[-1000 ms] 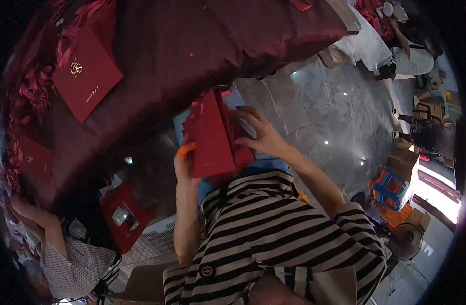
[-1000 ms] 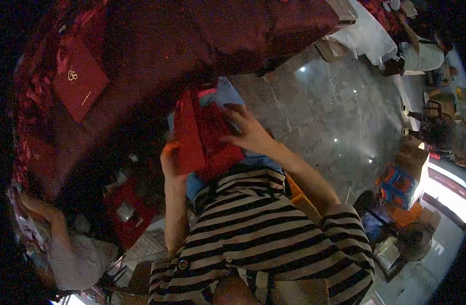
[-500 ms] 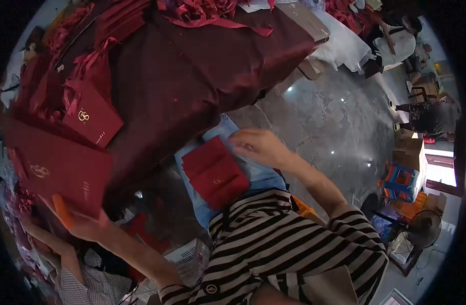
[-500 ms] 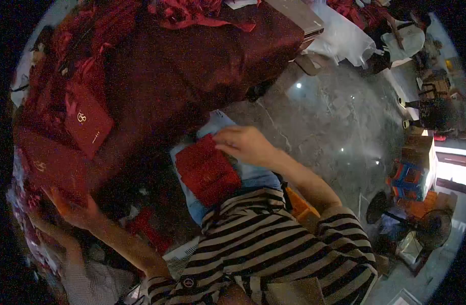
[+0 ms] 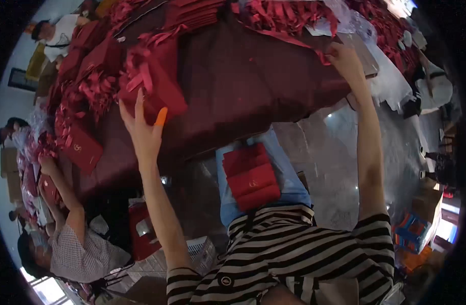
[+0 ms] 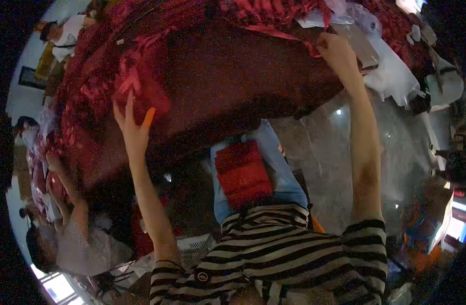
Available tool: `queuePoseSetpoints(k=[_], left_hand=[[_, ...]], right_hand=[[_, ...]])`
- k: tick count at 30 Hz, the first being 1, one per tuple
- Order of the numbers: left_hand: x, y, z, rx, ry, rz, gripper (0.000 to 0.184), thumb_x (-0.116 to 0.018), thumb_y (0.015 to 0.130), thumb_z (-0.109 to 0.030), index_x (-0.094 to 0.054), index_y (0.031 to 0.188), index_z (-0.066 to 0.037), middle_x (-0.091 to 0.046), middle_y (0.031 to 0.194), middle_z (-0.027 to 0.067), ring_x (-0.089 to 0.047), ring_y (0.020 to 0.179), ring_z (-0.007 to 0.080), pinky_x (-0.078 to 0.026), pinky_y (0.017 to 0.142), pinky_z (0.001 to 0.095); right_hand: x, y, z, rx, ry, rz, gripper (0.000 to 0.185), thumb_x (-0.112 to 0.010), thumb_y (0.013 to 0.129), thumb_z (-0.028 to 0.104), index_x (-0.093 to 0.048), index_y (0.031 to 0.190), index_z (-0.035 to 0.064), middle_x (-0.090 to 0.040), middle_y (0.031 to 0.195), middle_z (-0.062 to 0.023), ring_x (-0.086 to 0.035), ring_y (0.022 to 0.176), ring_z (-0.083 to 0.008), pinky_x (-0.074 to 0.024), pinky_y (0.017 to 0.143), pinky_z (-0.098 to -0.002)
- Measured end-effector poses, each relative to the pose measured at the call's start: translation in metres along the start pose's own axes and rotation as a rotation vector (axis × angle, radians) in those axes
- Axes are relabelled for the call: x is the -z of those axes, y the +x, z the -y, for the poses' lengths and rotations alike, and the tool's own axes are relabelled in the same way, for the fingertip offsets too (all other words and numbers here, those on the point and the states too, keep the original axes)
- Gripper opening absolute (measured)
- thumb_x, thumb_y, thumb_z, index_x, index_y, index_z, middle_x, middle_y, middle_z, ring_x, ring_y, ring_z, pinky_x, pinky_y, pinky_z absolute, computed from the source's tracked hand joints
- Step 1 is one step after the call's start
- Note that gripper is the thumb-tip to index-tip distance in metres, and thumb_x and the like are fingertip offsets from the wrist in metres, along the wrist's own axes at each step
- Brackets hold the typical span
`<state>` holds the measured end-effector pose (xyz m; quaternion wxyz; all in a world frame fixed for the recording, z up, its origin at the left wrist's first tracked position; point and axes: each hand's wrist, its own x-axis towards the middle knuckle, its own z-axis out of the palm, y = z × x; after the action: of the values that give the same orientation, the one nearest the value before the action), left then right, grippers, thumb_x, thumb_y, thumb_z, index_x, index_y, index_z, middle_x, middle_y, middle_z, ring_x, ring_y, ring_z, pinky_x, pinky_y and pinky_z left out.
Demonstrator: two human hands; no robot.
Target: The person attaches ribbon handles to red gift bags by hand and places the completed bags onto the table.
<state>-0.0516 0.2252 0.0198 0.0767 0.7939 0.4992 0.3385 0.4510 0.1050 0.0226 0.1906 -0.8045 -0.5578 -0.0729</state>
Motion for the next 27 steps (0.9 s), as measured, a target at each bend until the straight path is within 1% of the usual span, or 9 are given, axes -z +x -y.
queuePoseSetpoints(k=[2, 6, 8, 16, 19, 20, 21, 24, 27], left_hand=[[-0.007, 0.014, 0.006, -0.013, -0.040, -0.032, 0.072, -0.076, 0.079, -0.030, -0.043, 0.143, -0.024, -0.016, 0.152, 0.0291, -0.021, 0.139, 0.0479, -0.025, 0.111, 0.0508], [-0.009, 0.024, 0.009, -0.065, 0.179, -0.109, 0.071, -0.077, 0.078, -0.031, -0.045, 0.141, -0.023, -0.022, 0.151, 0.0248, -0.024, 0.137, 0.0459, -0.027, 0.110, 0.0511], [-0.002, 0.022, 0.003, -0.123, 0.187, -0.188, 0.064, -0.077, 0.079, -0.029, -0.050, 0.135, -0.018, -0.029, 0.148, 0.0208, -0.029, 0.135, 0.0417, -0.029, 0.109, 0.0497], [0.018, -0.032, -0.043, -0.160, 0.040, -0.334, 0.031, -0.068, 0.086, -0.007, -0.061, 0.116, -0.005, -0.054, 0.126, 0.0142, -0.050, 0.117, 0.0319, -0.042, 0.098, 0.0397], [0.005, -0.093, -0.072, -0.110, -0.221, -0.120, 0.024, -0.064, 0.084, 0.001, -0.064, 0.108, -0.001, -0.065, 0.107, 0.0125, -0.060, 0.099, 0.0292, -0.048, 0.086, 0.0356], [-0.010, -0.115, -0.080, -0.023, -0.423, 0.049, 0.024, -0.063, 0.084, 0.002, -0.064, 0.107, -0.001, -0.065, 0.104, 0.0129, -0.061, 0.097, 0.0291, -0.049, 0.084, 0.0351], [-0.027, -0.134, -0.086, 0.033, -0.449, 0.237, 0.024, -0.062, 0.083, 0.002, -0.065, 0.106, -0.002, -0.065, 0.103, 0.0150, -0.062, 0.091, 0.0293, -0.050, 0.081, 0.0343], [-0.080, -0.176, -0.100, -0.096, -0.308, 0.476, 0.030, -0.066, 0.086, -0.013, -0.063, 0.114, -0.004, -0.057, 0.117, 0.0127, -0.052, 0.111, 0.0338, -0.044, 0.093, 0.0426], [-0.092, -0.200, -0.111, -0.116, -0.222, 0.527, 0.033, -0.070, 0.081, -0.014, -0.065, 0.113, -0.008, -0.056, 0.112, 0.0109, -0.050, 0.108, 0.0316, -0.041, 0.093, 0.0432]], right_hand=[[-0.002, -0.001, 0.011, 0.036, 0.077, 0.034, 0.025, -0.064, 0.089, 0.030, -0.067, 0.098, 0.0065, -0.067, 0.093, -0.0177, -0.066, 0.086, -0.0337, -0.0507, 0.074, -0.0435], [0.060, -0.043, 0.045, -0.075, 1.056, -0.440, 0.029, -0.057, 0.094, 0.022, -0.060, 0.115, 0.0018, -0.067, 0.110, -0.0128, -0.065, 0.094, -0.0224, -0.0508, 0.080, -0.0358], [0.123, -0.067, 0.058, -0.223, 1.198, -0.769, 0.028, -0.048, 0.097, 0.020, -0.058, 0.115, 0.0004, -0.064, 0.116, -0.0128, -0.064, 0.099, -0.0214, -0.0511, 0.078, -0.0290], [0.127, -0.156, 0.064, -0.402, 0.501, -0.131, 0.015, -0.058, 0.092, 0.011, -0.063, 0.104, 0.0031, -0.066, 0.111, -0.0083, -0.066, 0.088, -0.0189, -0.0495, 0.063, -0.0310], [0.055, -0.189, 0.092, 0.175, -0.002, 0.091, 0.013, -0.066, 0.082, 0.009, -0.063, 0.094, 0.0083, -0.062, 0.094, -0.0087, -0.063, 0.082, -0.0252, -0.0491, 0.063, -0.0334], [0.029, -0.202, 0.096, 0.267, 0.208, 0.165, 0.014, -0.068, 0.082, 0.004, -0.063, 0.095, 0.0030, -0.061, 0.095, -0.0074, -0.060, 0.073, -0.0142, -0.0474, 0.058, -0.0259], [0.008, -0.219, 0.116, 0.033, 0.699, 0.340, 0.013, -0.067, 0.083, 0.003, -0.064, 0.095, 0.0022, -0.061, 0.096, -0.0075, -0.062, 0.078, -0.0135, -0.0477, 0.057, -0.0255], [-0.035, -0.248, 0.142, -0.163, 0.906, 0.521, 0.009, -0.065, 0.086, 0.003, -0.064, 0.094, -0.0011, -0.061, 0.096, -0.0084, -0.064, 0.080, -0.0130, -0.0490, 0.059, -0.0241], [-0.054, -0.265, 0.160, -0.624, 1.227, 0.550, 0.009, -0.064, 0.088, 0.004, -0.063, 0.092, -0.0045, -0.060, 0.094, -0.0098, -0.064, 0.076, -0.0127, -0.0499, 0.058, -0.0236]])
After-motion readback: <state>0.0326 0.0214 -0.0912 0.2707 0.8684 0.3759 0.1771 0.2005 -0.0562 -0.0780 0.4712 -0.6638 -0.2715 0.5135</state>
